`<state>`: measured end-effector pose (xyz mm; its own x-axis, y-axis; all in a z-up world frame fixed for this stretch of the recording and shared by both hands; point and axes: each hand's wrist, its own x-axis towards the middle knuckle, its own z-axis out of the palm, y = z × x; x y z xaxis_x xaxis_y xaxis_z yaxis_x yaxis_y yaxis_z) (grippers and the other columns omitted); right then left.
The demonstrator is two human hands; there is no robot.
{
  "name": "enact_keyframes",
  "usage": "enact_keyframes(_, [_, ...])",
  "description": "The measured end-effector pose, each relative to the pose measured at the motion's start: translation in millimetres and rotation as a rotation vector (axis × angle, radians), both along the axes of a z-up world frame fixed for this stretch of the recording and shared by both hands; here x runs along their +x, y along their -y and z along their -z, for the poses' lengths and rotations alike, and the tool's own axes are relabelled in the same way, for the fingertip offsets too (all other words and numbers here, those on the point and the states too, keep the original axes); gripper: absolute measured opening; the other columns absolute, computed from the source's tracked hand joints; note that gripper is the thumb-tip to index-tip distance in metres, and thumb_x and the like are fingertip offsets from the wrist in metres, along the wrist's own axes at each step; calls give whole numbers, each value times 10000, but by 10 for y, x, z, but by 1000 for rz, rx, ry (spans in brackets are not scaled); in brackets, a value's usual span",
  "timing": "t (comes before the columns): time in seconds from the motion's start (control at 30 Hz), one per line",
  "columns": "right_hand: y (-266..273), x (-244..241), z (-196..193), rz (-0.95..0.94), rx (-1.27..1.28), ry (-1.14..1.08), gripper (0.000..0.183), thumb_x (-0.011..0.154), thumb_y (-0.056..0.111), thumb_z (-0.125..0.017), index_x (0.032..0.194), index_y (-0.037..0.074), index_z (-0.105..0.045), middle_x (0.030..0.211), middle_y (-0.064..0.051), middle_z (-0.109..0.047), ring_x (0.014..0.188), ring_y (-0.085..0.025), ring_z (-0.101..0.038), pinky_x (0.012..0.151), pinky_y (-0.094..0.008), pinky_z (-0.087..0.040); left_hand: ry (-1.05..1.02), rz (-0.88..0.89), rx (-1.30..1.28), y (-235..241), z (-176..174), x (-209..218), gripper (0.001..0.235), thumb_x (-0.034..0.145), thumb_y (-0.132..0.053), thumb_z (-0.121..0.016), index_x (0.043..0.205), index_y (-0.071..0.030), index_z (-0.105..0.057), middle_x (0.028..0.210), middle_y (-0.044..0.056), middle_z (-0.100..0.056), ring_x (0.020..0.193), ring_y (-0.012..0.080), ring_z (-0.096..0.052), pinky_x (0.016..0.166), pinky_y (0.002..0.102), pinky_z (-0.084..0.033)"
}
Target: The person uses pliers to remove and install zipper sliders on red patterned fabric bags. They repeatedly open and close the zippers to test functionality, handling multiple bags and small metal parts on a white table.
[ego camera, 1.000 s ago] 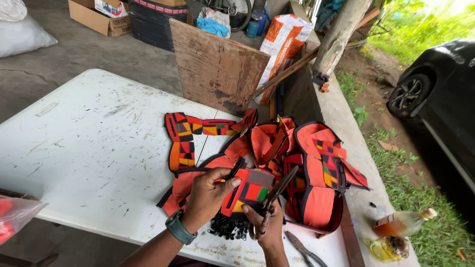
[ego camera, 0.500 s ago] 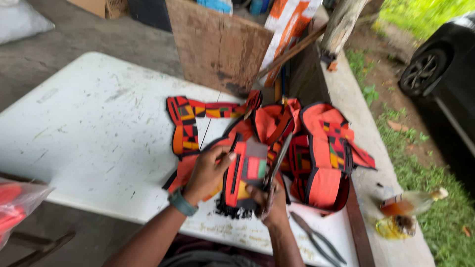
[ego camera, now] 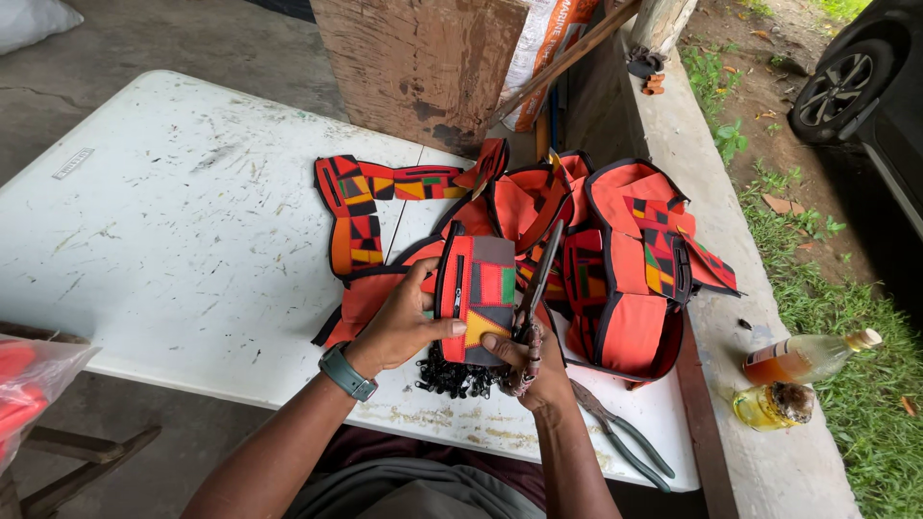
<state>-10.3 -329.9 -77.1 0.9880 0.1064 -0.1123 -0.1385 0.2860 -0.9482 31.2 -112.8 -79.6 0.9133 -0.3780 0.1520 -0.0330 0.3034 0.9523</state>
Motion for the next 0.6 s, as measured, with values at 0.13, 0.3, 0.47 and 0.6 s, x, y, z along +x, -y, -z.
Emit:
enact_keyframes(0.13, [-27, -73, 40, 106, -143, 118, 406, 748, -81, -807, 1121, -2, -670, 854, -75, -720, 503, -81, -521, 375, -235, -370, 185, -82, 55, 110, -34, -99, 543, 830, -35, -764, 1307, 7, -507, 1178, 36, -676, 1070, 107, -673, 860, 314, -628])
enact_keyframes(0.3, [-43, -162, 62, 147, -172, 221, 401, 747, -91, -774, 1114, 22, -658, 886, -65, -734, 557, -73, -573, 419, -235, -424, 191, -322, -139, 346, -166, -132, 216, 970, -134, -726, 1100, 34, -687, 977, 10, -705, 879, 39, -613, 769, 217, -534])
enact_keyframes(0.47, [3, -143, 173, 159, -207, 359, 373, 785, -87, -779, 1129, 2, -664, 1010, -81, -760, 801, -103, -682, 672, -245, -545, 195, -389, -122, 424, -238, -168, 256, 953, -216, -716, 1083, 5, -722, 912, -13, -724, 824, 26, -612, 740, 206, -532])
enact_keyframes(0.6, [132, -163, 385, 111, -138, 362, 326, 796, 43, -783, 1085, 10, -636, 937, -68, -706, 734, -124, -621, 604, -275, -495, 280, -395, -31, 337, -304, -130, 260, 972, -233, -721, 1048, 15, -742, 859, 7, -712, 802, 48, -600, 738, 228, -526])
